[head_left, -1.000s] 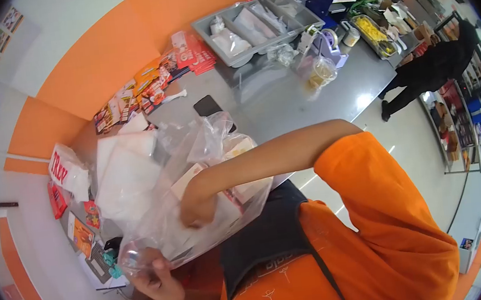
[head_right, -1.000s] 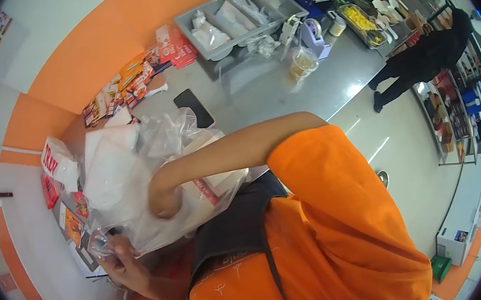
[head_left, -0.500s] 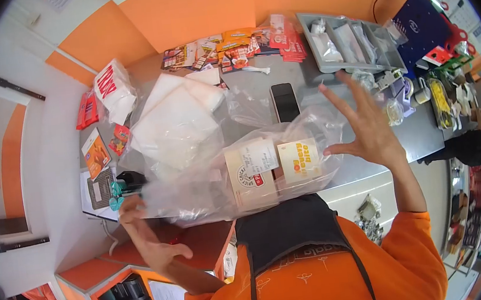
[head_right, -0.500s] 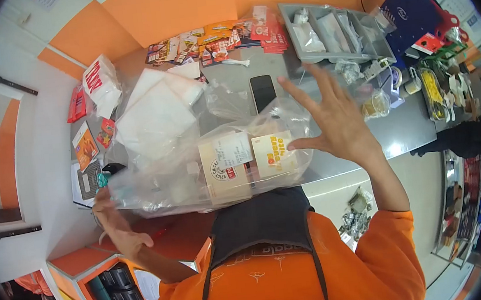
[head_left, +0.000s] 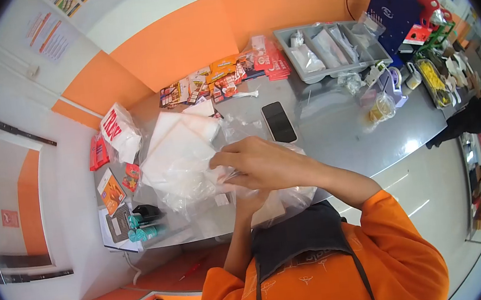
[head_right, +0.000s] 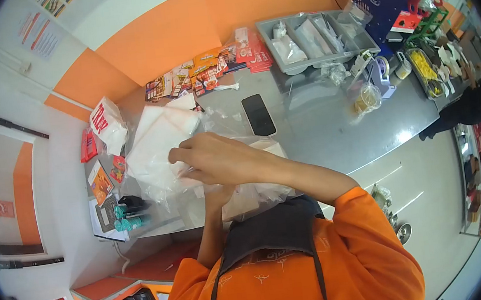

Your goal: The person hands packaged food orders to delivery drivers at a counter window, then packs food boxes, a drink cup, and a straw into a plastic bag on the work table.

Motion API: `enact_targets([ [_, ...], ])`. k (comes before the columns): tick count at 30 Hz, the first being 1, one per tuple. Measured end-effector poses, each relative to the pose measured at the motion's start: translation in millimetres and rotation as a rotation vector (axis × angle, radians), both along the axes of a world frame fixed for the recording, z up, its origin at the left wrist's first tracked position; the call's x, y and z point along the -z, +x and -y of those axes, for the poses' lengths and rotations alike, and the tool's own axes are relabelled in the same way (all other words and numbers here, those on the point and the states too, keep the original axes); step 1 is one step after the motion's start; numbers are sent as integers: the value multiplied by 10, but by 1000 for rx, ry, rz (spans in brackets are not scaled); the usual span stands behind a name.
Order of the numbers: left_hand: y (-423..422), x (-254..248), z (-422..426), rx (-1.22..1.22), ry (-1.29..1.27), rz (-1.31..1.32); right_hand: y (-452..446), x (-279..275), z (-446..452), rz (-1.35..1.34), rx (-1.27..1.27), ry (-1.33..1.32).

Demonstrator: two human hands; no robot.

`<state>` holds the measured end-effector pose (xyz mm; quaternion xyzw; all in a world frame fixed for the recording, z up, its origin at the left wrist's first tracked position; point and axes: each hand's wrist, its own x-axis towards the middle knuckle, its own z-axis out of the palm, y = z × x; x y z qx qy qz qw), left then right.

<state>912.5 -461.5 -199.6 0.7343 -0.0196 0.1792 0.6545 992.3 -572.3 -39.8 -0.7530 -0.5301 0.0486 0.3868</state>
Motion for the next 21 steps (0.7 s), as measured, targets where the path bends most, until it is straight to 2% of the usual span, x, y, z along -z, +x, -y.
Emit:
enact_targets([
  [3, 56, 199, -87, -74, 143, 37, 74, 32, 160, -121, -49, 79],
  [4, 119, 90, -205, -73, 228, 138, 131, 65, 292, -141, -62, 98],
  [5, 132, -1, -266, -72, 211, 127, 177, 101, 420, -158, -78, 114],
  [6, 143, -91, -327, -71, 193, 116, 214, 214, 592, -178, 20, 209],
  [7, 108, -169, -344, -67, 72, -8, 257, 419, 786, -197, 115, 302],
  [8, 93, -200, -327, -64, -52, -126, 274, 681, 810, -232, 126, 258],
  [11, 161, -91, -146, -70, 293, 241, 123, 1480, 697, -423, 78, 89],
  [13, 119, 5, 36, -58, 315, 123, -133, 1836, 281, -644, 63, 200],
  [14, 109, -215, -80, 26, 430, 83, -180, 1892, 188, -755, 55, 264],
  [15, 138, -350, -209, 100, 544, 46, -164, 1860, 208, -704, 162, 242],
  [17, -102, -280, -367, 34, 680, 112, -198, 1740, 221, -616, 350, 180],
  [18, -233, -280, -361, -42, 614, 122, -17, 1637, 218, -672, 4, 283],
  [19, -360, -263, -353, -119, 548, 135, -14, 1597, 200, -581, 4, 293],
  [21, -646, -98, -287, -189, 218, 35, -7, 1538, 172, -395, 14, 320],
])
